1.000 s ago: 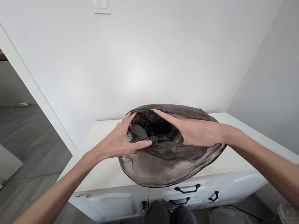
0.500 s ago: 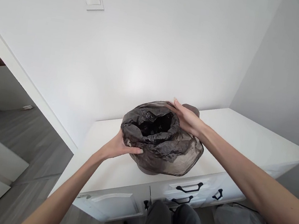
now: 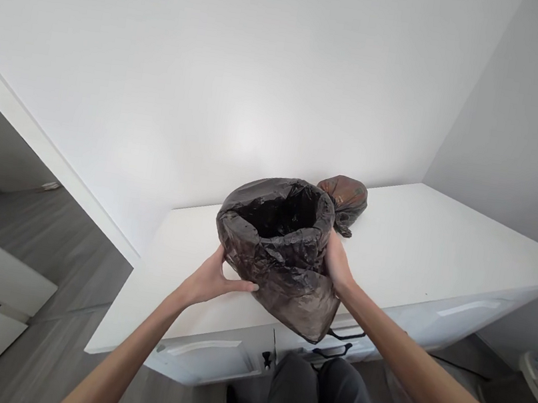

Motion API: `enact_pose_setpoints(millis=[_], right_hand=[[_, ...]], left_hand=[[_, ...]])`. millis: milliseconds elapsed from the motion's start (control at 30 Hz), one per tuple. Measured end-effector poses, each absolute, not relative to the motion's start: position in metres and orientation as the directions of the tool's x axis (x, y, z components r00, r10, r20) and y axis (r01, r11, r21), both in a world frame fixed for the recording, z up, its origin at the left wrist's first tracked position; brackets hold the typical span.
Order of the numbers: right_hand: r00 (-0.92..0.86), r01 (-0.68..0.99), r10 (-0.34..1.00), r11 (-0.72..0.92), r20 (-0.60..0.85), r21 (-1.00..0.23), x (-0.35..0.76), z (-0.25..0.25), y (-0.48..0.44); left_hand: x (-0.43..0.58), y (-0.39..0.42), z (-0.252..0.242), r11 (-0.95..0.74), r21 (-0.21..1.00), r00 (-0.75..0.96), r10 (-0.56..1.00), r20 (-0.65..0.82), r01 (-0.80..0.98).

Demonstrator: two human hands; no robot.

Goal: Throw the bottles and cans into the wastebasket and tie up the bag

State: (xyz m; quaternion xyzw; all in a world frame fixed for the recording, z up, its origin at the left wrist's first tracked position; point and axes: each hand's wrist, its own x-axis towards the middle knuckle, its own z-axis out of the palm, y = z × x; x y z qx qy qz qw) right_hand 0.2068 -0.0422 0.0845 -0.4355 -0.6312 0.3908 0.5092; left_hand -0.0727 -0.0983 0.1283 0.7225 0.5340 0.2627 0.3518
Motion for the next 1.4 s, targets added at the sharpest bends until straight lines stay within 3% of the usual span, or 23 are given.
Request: enact_pose_setpoints(millis=[100, 267, 433, 600, 800, 967, 1167, 1267, 1400], right_hand=[[0.093, 0.081, 0.91, 0.397, 0.404, -0.914, 0.206, 0.065, -0.072], [0.112, 0.053, 0.869, 0.479, 0.482, -0.876, 0.209, 0.048, -0.111], [-0.042, 0.229, 0.846, 0.525, 0.531, -0.82, 0.217, 0.041, -0.118], [-0.112, 0.28, 0.852, 0.521, 0.512, -0.806, 0.204, 0.032, -0.118], [0.023, 0.38, 0.816, 0.528, 0.578, -0.76, 0.19, 0.021, -0.152], [0.169, 0.493, 0.651, 0.594, 0.74, -0.636, 0.202, 0.051, -0.179], [-0.113, 0.548, 0.587, 0.71, 0.802, -0.442, 0.218, 0.12, -0.17], [-0.267, 0.591, 0.602, 0.719, 0.753, -0.365, 0.214, 0.149, -0.157], [-0.344, 0.635, 0.628, 0.703, 0.698, -0.32, 0.207, 0.17, -0.15]], left_hand=[[-0.079, -0.101, 0.107, -0.187, 0.779, 0.269, 0.963, 0.024, 0.599], [-0.099, -0.112, 0.07, -0.193, 0.725, 0.196, 0.977, 0.082, 0.661], [-0.125, -0.132, 0.042, -0.119, 0.73, -0.033, 0.981, 0.19, 0.672], [-0.135, -0.141, 0.035, -0.099, 0.794, -0.229, 0.93, 0.289, 0.6], [-0.131, -0.144, 0.034, -0.08, 0.796, -0.25, 0.926, 0.282, 0.6], [-0.13, -0.147, 0.034, -0.098, 0.844, -0.258, 0.928, 0.269, 0.527], [-0.105, -0.15, 0.059, -0.132, 0.909, -0.148, 0.967, 0.206, 0.396], [-0.088, -0.143, 0.067, -0.14, 0.964, -0.123, 0.978, 0.17, 0.224], [-0.079, -0.126, 0.065, -0.16, 0.987, -0.121, 0.98, 0.159, -0.001]])
